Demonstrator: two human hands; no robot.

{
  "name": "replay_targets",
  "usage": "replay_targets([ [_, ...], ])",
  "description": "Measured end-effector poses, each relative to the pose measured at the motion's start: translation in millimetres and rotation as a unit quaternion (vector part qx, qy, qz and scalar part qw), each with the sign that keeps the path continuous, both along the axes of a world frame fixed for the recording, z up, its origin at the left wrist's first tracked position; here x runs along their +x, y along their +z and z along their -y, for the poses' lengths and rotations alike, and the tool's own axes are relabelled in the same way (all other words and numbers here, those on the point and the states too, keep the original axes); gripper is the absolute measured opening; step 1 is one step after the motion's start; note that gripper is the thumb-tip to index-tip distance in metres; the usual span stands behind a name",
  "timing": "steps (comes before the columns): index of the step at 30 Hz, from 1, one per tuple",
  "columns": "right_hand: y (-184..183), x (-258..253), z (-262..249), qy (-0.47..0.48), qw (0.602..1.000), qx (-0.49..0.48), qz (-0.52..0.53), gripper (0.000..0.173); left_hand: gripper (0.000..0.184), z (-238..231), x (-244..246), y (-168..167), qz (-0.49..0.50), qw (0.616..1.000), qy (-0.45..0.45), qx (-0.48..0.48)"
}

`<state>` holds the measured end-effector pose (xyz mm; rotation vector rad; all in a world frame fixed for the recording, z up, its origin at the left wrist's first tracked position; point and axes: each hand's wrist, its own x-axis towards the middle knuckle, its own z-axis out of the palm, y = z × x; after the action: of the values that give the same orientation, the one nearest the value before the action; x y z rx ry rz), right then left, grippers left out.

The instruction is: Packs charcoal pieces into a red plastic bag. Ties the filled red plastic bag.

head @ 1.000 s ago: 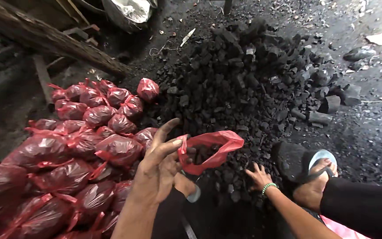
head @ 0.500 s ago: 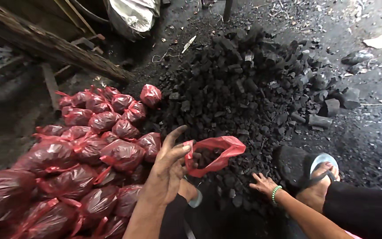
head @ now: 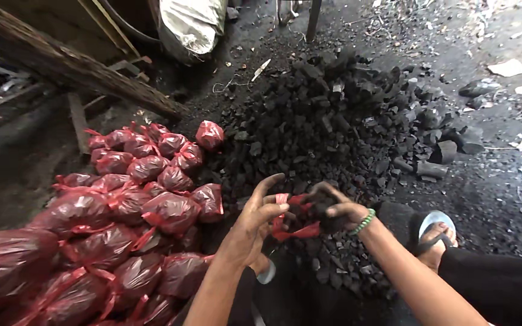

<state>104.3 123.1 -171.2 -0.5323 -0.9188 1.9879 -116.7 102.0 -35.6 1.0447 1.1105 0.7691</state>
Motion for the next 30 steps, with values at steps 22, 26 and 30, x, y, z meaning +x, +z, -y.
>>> replay_targets([
  [22, -160, 31, 189, -0.276, 0.581, -0.415, 0.644, 0.083, 0.049, 6, -5, 5, 0.018, 0.997, 0.078, -0.021],
  [26, -189, 21, 182, -0.329, 0.532, -0.483, 0.613, 0.103, 0.056, 6, -18, -3, 0.040, 0.996, 0.077, -0.003],
  [30, -181, 30, 192, -0.316, 0.530, -0.463, 0.636, 0.093, 0.021, 23, 40, 42, -0.095, 0.984, 0.132, -0.071],
])
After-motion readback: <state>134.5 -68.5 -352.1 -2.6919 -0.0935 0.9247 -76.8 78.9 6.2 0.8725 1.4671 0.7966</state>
